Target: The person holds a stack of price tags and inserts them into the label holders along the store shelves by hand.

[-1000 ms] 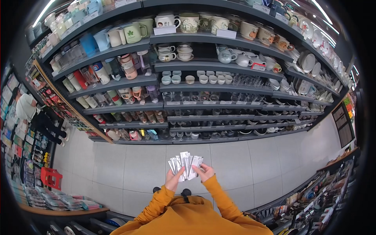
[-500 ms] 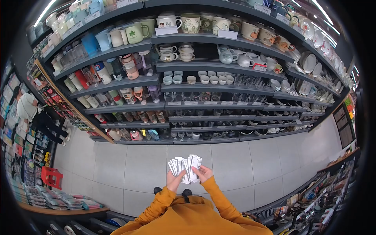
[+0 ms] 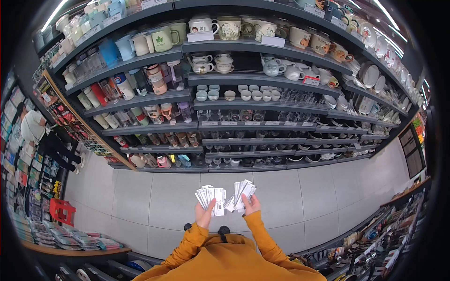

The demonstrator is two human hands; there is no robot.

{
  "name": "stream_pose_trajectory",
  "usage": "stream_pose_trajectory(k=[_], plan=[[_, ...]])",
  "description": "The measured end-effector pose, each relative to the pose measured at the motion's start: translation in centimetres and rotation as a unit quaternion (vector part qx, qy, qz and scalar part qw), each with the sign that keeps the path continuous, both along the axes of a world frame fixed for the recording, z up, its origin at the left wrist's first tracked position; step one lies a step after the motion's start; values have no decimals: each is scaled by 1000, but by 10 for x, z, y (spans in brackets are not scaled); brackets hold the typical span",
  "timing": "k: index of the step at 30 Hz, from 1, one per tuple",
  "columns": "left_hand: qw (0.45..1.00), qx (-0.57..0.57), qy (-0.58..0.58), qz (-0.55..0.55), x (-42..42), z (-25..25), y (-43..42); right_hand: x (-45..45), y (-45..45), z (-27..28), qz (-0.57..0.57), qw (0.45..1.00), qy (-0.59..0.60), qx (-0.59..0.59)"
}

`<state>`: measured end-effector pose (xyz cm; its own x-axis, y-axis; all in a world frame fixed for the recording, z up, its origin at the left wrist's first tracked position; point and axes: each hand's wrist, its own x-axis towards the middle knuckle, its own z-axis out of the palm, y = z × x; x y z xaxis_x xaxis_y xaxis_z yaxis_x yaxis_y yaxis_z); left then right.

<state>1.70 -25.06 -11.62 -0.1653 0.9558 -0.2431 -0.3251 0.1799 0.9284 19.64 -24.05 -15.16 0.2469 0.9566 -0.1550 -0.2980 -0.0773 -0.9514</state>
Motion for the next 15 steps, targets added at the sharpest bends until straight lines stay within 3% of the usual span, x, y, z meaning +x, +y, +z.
stream_pose_trajectory(k=[1,4,6,10,13,15], plan=[[1000,4,-8,0,-2,2,1,1,1,-2,-25,1000,1,7],[1000,8,4,-21,-3,11,1,-4,-8,8,39,987,-155,-10],[996,3,63,-63,3,14,-2,-17,-13,6,72,996,-54,-2],[998,3,3,-63,14,14,-4,-27,-14,9,45,996,72,-31],[995,-7,49,-83,15,15,-5,-36,-18,17,40,996,-76,23],[995,-45,-15,-84,14,7,-5,-30,-17,15,42,993,-108,34]])
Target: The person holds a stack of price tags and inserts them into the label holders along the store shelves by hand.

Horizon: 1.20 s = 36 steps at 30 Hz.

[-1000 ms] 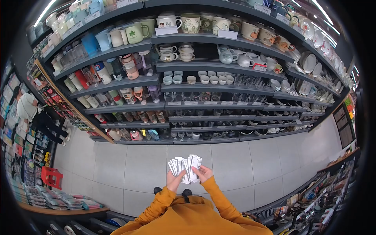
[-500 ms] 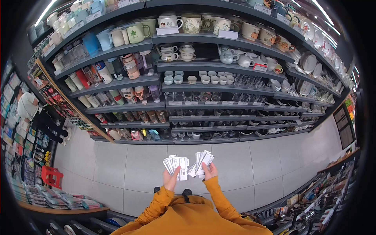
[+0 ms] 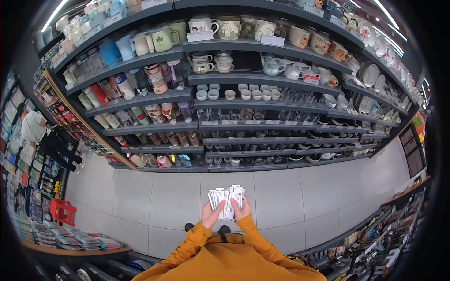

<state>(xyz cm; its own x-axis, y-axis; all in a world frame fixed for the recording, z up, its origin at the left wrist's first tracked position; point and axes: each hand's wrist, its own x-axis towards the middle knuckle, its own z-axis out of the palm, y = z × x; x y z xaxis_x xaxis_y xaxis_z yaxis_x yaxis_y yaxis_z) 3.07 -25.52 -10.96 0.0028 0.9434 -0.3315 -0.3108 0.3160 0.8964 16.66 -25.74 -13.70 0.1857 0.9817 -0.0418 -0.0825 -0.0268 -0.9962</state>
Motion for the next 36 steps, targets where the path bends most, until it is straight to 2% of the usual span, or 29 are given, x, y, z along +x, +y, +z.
stream_pose_trajectory(k=[1,4,7,10,16,18,20,23,26,29,32,35,36], plan=[[999,-21,-30,1,-1,-6,0,2,1,-1,2,1000,-16,6],[1000,5,-27,9,-2,-13,0,3,2,2,18,1000,-12,-13],[999,32,19,-11,1,-4,-2,2,0,11,54,998,-21,-24],[1000,1,2,8,-1,-8,-1,-1,0,0,28,999,40,-23],[998,25,19,46,-3,-20,0,8,8,-3,-63,997,26,-23],[999,-2,-18,51,-8,-19,2,17,12,10,-91,995,34,-24],[994,-39,-82,54,-8,9,4,19,16,19,-122,991,45,-23],[996,-38,-82,-10,-6,10,5,22,16,-9,-52,997,-54,-2],[996,-55,-8,-67,4,-5,2,6,6,-9,38,997,-70,-14],[998,15,28,-52,10,-24,3,-3,2,-44,42,990,126,-39],[997,-28,16,-76,8,-19,4,2,4,-33,53,985,143,-77],[983,103,130,-74,15,-26,0,4,8,-44,51,917,359,-167],[984,117,120,-64,18,-29,-1,2,8,-33,67,941,297,-144]])
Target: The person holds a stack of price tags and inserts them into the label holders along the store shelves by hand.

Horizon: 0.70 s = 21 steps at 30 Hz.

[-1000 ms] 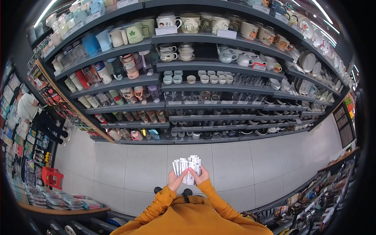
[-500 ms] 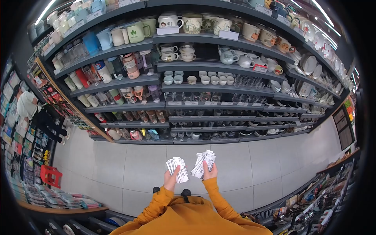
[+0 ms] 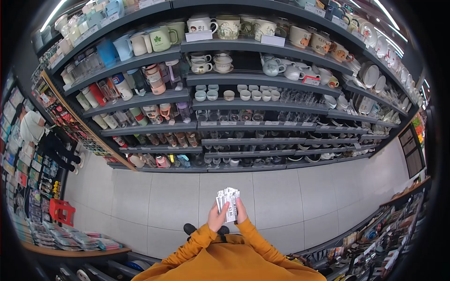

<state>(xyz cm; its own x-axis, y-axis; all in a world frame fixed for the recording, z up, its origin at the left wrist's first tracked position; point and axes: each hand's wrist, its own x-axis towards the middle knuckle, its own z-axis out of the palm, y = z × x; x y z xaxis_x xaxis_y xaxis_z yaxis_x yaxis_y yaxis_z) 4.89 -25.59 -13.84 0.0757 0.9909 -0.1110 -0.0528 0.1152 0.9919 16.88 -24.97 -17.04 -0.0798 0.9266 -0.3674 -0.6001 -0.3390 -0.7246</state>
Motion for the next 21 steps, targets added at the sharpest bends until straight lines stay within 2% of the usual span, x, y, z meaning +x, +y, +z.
stream_pose_trajectory(k=[2,5,8,13,17,21], plan=[[999,28,-24,13,5,-4,-1,-5,-1,30,31,990,-123,68],[1000,21,-5,-4,8,16,3,-2,1,25,38,986,-142,77],[999,18,3,-33,5,11,5,0,3,19,21,991,-113,67],[998,-31,-49,-34,5,16,4,-4,4,22,22,983,-166,78],[998,-21,-56,-9,8,-18,7,-5,4,31,35,964,-222,143],[979,-82,-174,70,19,16,10,-8,2,40,10,961,-239,137]])
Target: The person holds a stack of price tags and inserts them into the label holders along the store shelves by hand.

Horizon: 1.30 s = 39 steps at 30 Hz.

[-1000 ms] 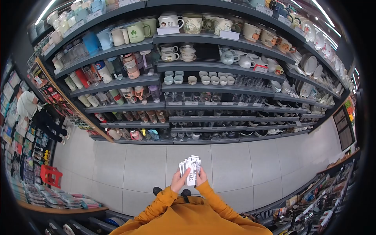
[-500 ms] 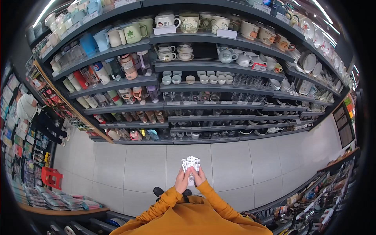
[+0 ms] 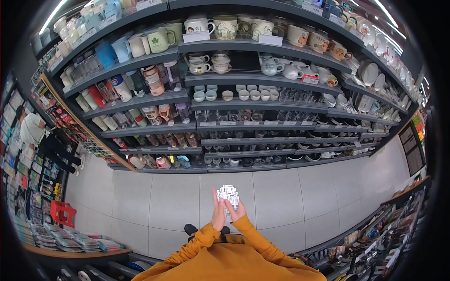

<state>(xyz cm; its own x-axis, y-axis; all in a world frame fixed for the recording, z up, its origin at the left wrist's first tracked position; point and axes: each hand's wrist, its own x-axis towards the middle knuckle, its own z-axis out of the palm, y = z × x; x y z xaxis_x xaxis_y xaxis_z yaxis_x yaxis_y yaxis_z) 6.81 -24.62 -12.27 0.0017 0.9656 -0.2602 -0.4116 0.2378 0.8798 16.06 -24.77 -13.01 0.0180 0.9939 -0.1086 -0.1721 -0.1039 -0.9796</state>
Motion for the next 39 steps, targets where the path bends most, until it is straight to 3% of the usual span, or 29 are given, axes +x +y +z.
stream_pose_trajectory(k=[2,5,8,9,11,14,19,32,39], plan=[[997,-33,-59,40,3,12,1,-1,-1,5,-2,1000,9,-25],[963,-140,-222,-69,-8,-3,1,-3,-2,-3,-12,1000,3,-11],[942,-137,-287,-104,-13,6,0,-5,3,-12,-46,991,-94,85],[943,-147,-279,-104,-14,9,-1,-3,5,-5,-60,963,-218,146],[945,-165,-261,-106,-19,17,-1,7,9,16,-83,850,-451,259],[964,-150,-179,-126,-27,27,-3,9,6,23,-96,935,-306,150],[993,-94,-55,-52,-35,1,-3,19,3,12,-82,985,-146,32],[994,-54,12,-95,-44,11,5,24,-1,9,-63,996,33,-52],[984,-142,-73,-73,-45,9,3,33,4,-6,-98,993,54,-47]])
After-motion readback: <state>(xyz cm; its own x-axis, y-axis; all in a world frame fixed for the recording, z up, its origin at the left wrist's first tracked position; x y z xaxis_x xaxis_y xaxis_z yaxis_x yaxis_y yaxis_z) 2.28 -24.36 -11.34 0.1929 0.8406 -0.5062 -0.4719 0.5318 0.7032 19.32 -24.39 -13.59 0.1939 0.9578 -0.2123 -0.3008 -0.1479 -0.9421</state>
